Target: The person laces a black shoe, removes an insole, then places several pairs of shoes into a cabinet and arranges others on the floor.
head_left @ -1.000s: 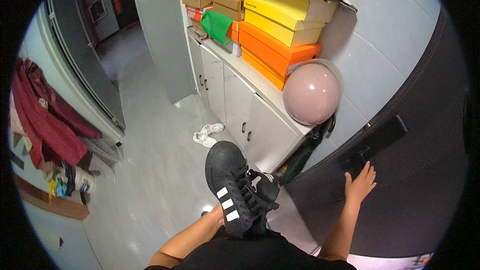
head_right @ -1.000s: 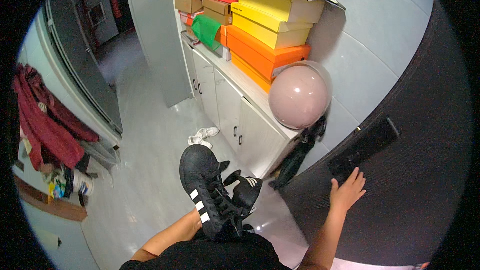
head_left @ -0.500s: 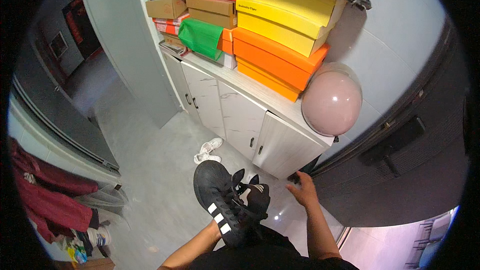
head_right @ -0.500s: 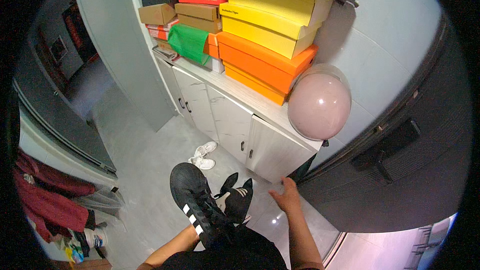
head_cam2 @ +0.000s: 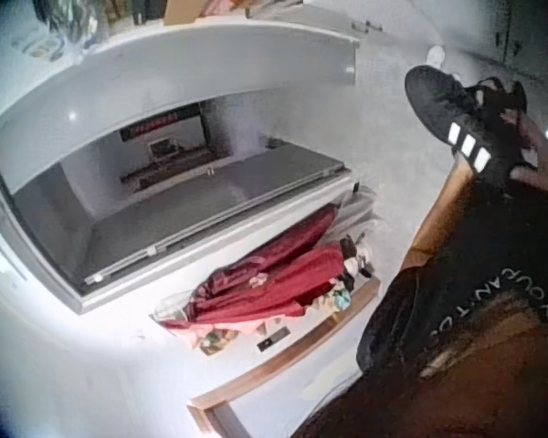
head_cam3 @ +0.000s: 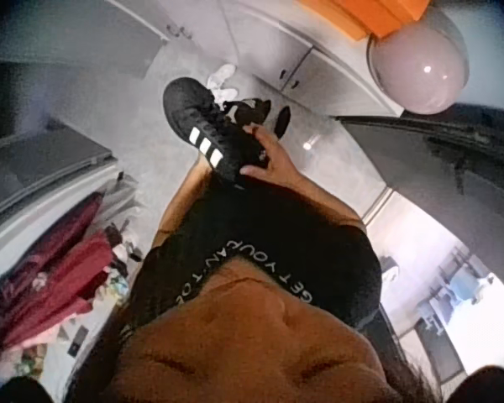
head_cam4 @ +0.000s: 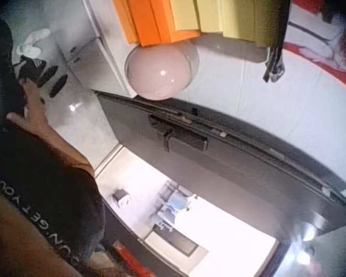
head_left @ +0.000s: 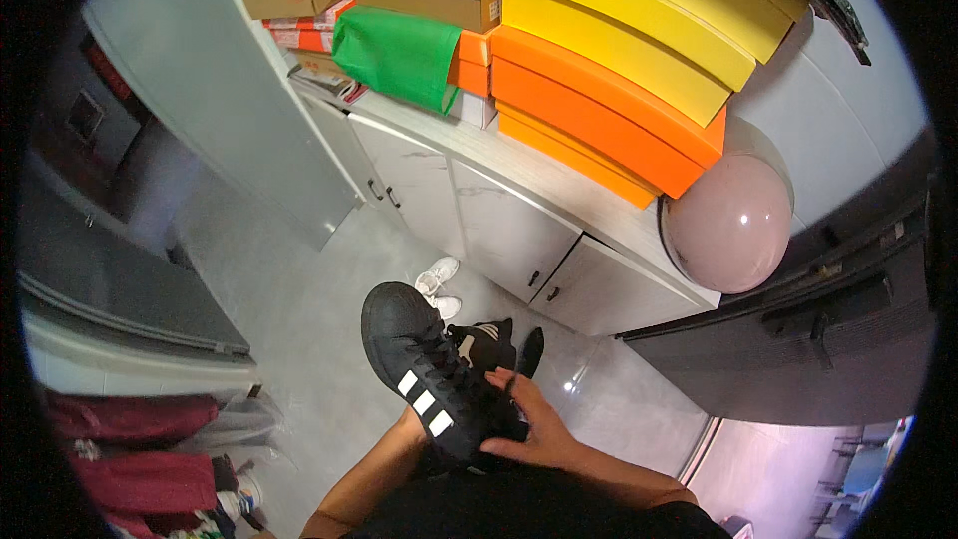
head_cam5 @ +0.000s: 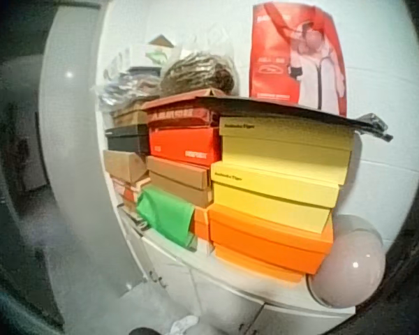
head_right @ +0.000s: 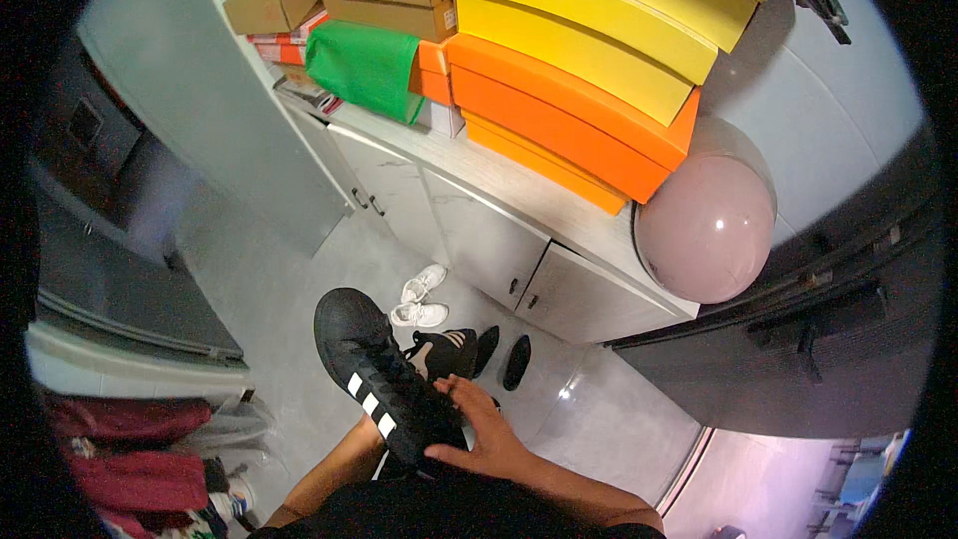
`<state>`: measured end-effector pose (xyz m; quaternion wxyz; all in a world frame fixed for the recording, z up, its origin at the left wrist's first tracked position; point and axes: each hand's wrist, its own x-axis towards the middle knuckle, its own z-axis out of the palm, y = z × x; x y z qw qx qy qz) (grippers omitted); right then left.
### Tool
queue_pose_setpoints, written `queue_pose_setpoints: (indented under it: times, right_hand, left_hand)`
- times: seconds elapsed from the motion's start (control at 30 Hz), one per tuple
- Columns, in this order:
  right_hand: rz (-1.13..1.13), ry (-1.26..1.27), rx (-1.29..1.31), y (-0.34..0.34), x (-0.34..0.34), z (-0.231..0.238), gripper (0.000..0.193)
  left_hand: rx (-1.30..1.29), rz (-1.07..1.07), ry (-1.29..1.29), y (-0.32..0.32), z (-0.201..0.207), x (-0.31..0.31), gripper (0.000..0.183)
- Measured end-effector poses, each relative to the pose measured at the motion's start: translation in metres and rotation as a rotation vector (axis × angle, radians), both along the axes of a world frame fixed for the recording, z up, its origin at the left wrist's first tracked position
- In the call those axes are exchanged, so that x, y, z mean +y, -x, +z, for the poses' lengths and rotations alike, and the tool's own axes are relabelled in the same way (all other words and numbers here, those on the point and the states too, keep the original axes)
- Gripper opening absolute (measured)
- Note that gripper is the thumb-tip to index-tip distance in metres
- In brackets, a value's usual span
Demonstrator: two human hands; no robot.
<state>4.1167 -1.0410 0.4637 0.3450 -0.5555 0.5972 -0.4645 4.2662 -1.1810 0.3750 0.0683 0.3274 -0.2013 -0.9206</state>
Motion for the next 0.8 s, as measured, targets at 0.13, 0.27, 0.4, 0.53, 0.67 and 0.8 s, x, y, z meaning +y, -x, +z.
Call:
queue_pose_setpoints:
  times: [0.13,0.27,0.4,0.53,0.67,0.8]
  right_hand:
    - [0.007,-0.023,0.088,-0.021,-0.032,-0.009,0.085]
    - [-0.290,0.234,-0.377,-0.027,-0.044,-0.057,0.059]
    - [-1.083,0.043,-0.493,0.007,-0.075,-0.135,0.020]
    - [-1.255,-0.376,-0.572,0.078,-0.094,-0.270,0.048]
    - [-1.362,-0.458,-0.638,0.135,-0.121,-0.371,0.069]
    - [-1.276,-0.402,-0.890,0.151,-0.154,-0.369,0.066]
  left_hand:
    - [-0.027,-0.141,-0.019,-0.005,-0.016,-0.049,0.038]
    - [-0.058,-0.273,-0.021,-0.010,-0.037,-0.096,0.039]
    - [-0.119,-0.373,-0.027,-0.018,-0.064,-0.125,0.040]
    - [-0.179,-0.417,-0.044,-0.025,-0.101,-0.137,0.042]
    - [-0.229,-0.488,-0.058,-0.017,-0.145,-0.133,0.043]
    - [-0.288,-0.487,-0.060,-0.014,-0.187,-0.134,0.044]
